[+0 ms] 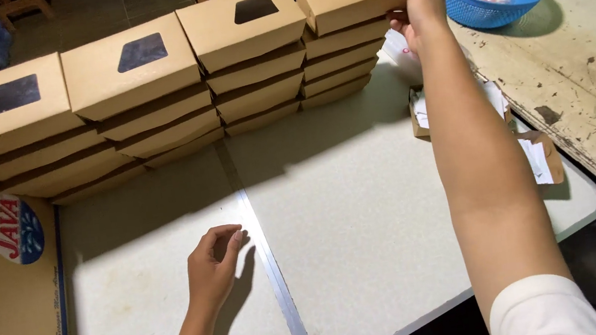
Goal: Assembling small cardboard boxes by folding templates and inserting paper liners.
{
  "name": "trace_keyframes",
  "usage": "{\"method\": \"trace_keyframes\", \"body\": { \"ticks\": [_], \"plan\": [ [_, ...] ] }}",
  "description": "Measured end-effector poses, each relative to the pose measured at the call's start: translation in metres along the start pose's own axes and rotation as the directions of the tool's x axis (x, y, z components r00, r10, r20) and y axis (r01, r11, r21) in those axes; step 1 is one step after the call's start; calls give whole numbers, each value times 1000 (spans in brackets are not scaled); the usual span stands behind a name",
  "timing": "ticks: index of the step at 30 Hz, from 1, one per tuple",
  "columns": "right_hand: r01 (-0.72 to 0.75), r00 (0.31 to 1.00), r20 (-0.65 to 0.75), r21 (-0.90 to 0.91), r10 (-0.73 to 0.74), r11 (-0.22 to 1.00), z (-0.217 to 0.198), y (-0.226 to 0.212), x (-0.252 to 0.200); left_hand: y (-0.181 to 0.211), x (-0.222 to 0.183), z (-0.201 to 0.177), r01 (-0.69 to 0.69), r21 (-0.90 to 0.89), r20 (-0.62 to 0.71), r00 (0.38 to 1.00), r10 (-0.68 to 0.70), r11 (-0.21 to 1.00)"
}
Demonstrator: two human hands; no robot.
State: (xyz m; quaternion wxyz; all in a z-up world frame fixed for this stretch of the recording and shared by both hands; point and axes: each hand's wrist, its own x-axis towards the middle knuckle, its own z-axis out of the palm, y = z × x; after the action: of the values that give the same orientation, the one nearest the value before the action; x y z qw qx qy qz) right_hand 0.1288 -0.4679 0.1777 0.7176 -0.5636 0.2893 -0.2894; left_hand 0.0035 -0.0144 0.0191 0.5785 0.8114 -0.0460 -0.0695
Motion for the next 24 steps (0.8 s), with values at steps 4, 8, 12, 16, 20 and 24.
{"method": "trace_keyframes", "body": {
  "ticks": [4, 8, 12, 16, 20, 24],
  "plan": [
    [112, 992, -13, -386, -127, 916, 8, 5, -2, -1, 1, -1, 3, 14, 0, 1000, -3, 1000],
    [195, 979, 36, -475, -202, 858, 8, 8, -2, 2, 0, -1, 17, 13, 6, 1000, -17, 1000],
    [408, 872, -29, -508, -488, 759, -7, 44, 62, -6, 3, -3, -23, -18, 8, 1000, 24, 1000],
    [757, 436, -270, -406, -858, 512, 2, 68, 55, -36, 15, -2, -136, -142, -27, 991, 133, 981],
    [949, 317, -37, 17, -948, 316, 60, 56, -83, -65, 29, -3, -77, -426, -66, 996, 54, 902],
    [720, 619, 231, 217, -751, 660, 125, 59, -224, -72, 32, -10, -70, -502, -131, 991, 4, 862]
  ]
}}
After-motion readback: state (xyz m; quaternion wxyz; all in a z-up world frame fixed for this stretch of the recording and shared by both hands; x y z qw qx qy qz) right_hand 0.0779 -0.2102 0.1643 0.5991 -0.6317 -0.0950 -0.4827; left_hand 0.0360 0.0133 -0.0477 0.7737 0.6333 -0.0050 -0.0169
